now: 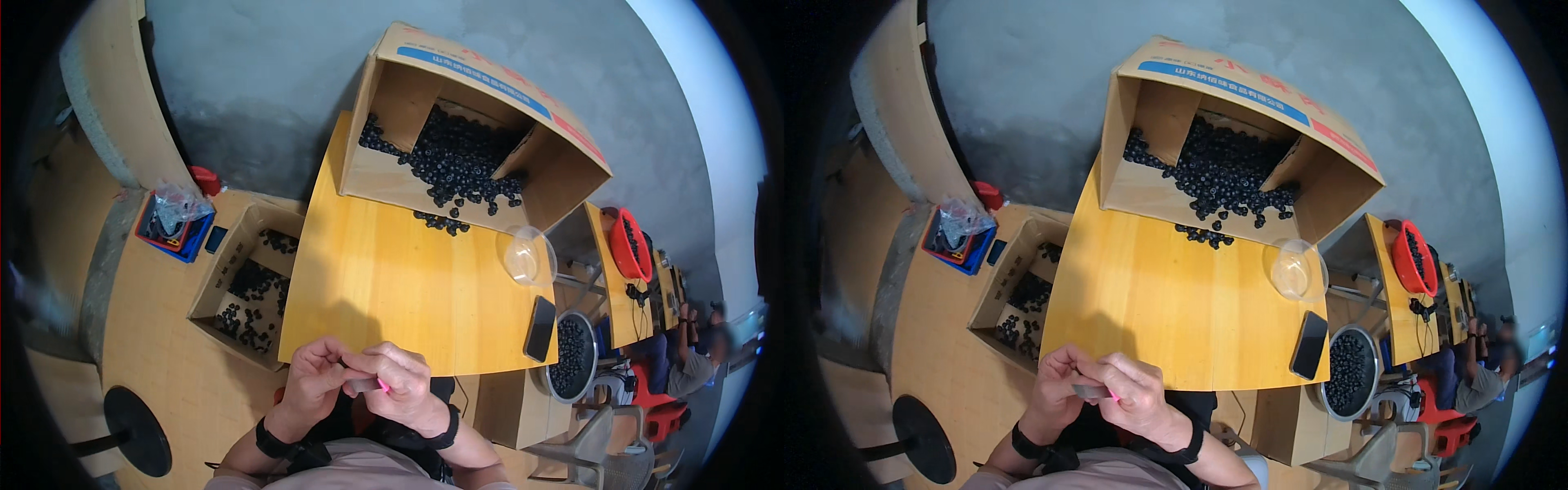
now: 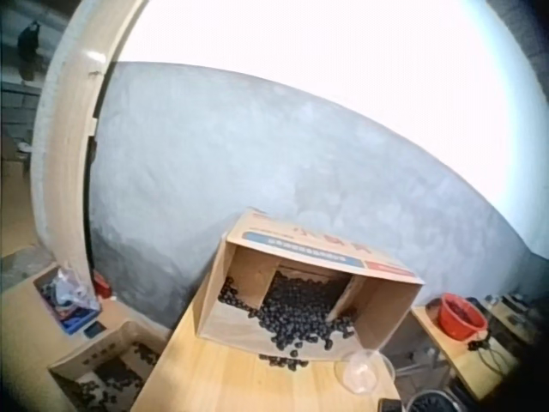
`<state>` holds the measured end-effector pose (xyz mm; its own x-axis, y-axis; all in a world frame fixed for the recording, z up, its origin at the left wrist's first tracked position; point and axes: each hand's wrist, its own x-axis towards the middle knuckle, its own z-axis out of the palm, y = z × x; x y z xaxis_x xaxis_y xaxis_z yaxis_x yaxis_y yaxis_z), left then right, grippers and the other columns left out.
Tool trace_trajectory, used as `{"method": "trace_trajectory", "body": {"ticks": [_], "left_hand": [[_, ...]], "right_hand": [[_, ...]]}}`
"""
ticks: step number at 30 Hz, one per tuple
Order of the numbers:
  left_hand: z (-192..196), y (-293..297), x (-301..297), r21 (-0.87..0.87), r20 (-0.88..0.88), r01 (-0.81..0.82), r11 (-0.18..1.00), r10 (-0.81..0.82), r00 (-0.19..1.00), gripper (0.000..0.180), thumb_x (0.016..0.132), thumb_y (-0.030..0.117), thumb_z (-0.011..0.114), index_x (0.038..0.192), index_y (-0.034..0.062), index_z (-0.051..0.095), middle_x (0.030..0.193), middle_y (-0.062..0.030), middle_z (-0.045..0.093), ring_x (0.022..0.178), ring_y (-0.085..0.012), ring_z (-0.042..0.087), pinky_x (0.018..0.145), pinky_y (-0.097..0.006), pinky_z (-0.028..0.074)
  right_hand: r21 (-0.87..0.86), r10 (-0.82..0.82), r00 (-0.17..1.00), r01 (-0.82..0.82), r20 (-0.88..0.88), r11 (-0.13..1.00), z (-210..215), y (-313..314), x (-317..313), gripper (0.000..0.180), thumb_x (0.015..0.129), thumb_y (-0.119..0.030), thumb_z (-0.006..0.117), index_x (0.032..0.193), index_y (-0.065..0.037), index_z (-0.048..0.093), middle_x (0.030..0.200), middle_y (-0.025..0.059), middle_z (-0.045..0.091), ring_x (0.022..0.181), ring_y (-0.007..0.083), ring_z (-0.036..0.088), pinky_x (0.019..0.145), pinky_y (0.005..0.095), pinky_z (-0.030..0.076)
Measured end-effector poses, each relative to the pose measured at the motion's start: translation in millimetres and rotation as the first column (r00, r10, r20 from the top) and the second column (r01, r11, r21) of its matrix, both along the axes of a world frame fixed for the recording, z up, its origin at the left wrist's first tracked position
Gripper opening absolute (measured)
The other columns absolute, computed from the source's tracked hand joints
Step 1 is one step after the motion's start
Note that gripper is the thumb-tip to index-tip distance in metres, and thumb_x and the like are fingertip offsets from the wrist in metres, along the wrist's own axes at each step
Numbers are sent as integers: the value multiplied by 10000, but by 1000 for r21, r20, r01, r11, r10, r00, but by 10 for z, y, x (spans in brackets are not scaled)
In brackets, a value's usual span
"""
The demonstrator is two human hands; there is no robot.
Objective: Manually assembling small black plastic components by hand at a workstation.
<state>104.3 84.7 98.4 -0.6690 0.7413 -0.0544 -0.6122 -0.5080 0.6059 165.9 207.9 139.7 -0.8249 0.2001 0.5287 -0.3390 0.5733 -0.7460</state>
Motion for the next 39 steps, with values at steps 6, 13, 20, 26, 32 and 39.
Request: {"method": "trace_trajectory", "body": {"ticks": [6,13,20,26,32,39], "left_hand": [[-120,-50,-67,-84,127,-84,993,94,987,145,813,93,615,918,11,556,777,-62,593,631,-131,576,552,-231,478],[-960,-620,-1166,-135,322,-434,891,454,831,75,855,93,555,909,42,545,766,-44,548,654,-117,521,608,-245,452],[-2173,-1135,-1655,-478,420,-373,795,580,699,207,846,86,549,1024,1,486,904,-107,545,805,-220,552,771,-318,474],[-1712,-940,-1615,-639,288,-265,723,543,789,655,837,236,592,1306,-20,212,1289,-203,280,1173,-326,384,1050,-446,208],[-50,-431,-1343,-365,-188,-367,856,318,929,641,867,380,531,1343,41,267,1343,-152,318,1223,-275,344,1033,-408,229],[864,455,-1502,-225,-216,-144,964,95,972,608,890,472,425,1325,59,328,1303,-149,384,1203,-252,369,995,-414,284]], "right_hand": [[148,-31,999,31,-9,989,-103,-28,-65,241,563,107,528,748,-17,618,660,70,582,560,195,600,498,268,478],[167,-349,864,309,362,936,-227,693,20,63,786,-40,573,845,-22,588,746,170,595,667,319,604,561,357,483],[231,-451,678,394,580,889,-214,1525,142,175,829,-159,552,857,14,551,765,228,574,741,372,571,665,414,450],[582,-682,632,416,368,699,-749,2065,162,259,782,-145,564,977,16,506,911,217,536,811,400,546,693,442,455],[783,-751,598,310,280,539,-705,2207,234,465,725,-230,633,1096,6,483,979,203,501,901,370,518,735,437,439],[613,-599,739,326,309,720,294,2304,-100,685,719,-424,663,1186,26,443,1075,216,500,1060,379,473,881,438,397]]}}
